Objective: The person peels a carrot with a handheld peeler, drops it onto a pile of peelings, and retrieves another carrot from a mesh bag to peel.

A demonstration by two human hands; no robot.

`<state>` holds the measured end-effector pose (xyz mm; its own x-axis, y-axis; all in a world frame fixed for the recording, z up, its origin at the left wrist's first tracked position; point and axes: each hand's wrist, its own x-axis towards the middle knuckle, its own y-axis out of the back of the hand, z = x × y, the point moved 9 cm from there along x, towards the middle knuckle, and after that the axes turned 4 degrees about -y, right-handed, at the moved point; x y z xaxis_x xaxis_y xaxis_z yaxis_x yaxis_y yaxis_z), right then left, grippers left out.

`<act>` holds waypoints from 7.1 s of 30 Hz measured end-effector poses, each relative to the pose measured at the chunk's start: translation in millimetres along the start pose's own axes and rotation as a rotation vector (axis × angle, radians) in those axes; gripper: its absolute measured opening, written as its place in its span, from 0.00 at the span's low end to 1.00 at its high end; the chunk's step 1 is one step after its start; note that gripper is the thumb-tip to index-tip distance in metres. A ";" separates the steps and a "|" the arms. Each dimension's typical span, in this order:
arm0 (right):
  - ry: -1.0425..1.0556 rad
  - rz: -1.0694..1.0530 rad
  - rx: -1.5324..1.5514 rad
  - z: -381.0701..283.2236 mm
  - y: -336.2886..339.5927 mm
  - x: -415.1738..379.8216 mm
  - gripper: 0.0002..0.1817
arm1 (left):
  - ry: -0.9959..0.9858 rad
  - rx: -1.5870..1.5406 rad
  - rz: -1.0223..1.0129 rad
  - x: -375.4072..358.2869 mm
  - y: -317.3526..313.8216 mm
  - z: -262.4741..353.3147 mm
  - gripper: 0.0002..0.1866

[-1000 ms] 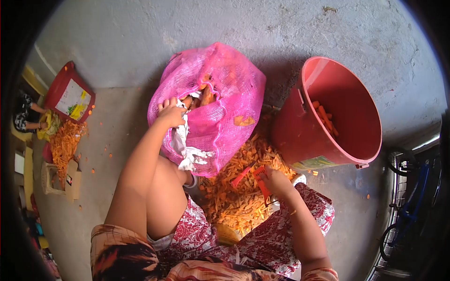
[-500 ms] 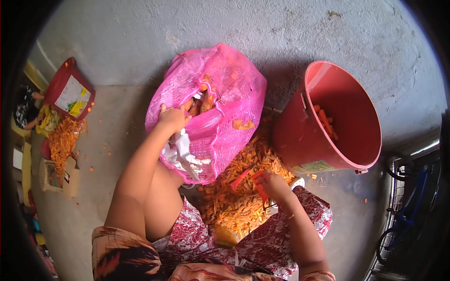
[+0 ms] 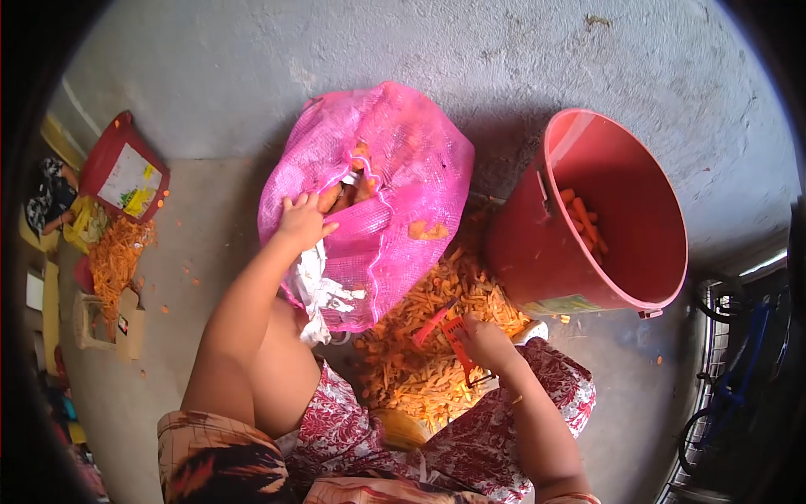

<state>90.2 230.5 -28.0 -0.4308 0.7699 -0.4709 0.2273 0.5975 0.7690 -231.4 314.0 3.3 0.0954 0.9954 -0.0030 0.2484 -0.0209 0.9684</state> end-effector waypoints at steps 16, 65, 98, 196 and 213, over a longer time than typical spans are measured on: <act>0.015 0.044 0.038 -1.2 8.3 -6.0 0.14 | 0.536 -0.139 -0.175 51.1 -43.5 -56.3 0.14; 0.037 0.065 0.744 -0.7 21.2 -5.9 0.14 | -0.269 -2.699 -0.243 -83.4 108.5 107.4 0.24; 0.206 0.909 0.990 -111.4 83.2 -212.8 0.10 | 0.296 -2.987 -0.693 -239.5 155.7 273.1 0.18; 0.324 0.998 1.089 -94.9 60.5 -204.7 0.06 | 0.285 -2.968 -0.628 -248.7 117.6 273.4 0.17; 0.283 0.816 1.267 -100.4 58.1 -208.9 0.08 | 0.338 -2.864 -0.742 -252.3 109.9 277.3 0.17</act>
<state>105.7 81.8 158.4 0.0639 0.9937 0.0917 0.9855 -0.0484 -0.1624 39.2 34.7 41.3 0.4584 0.8097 -0.3664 -0.4611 -0.1357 -0.8769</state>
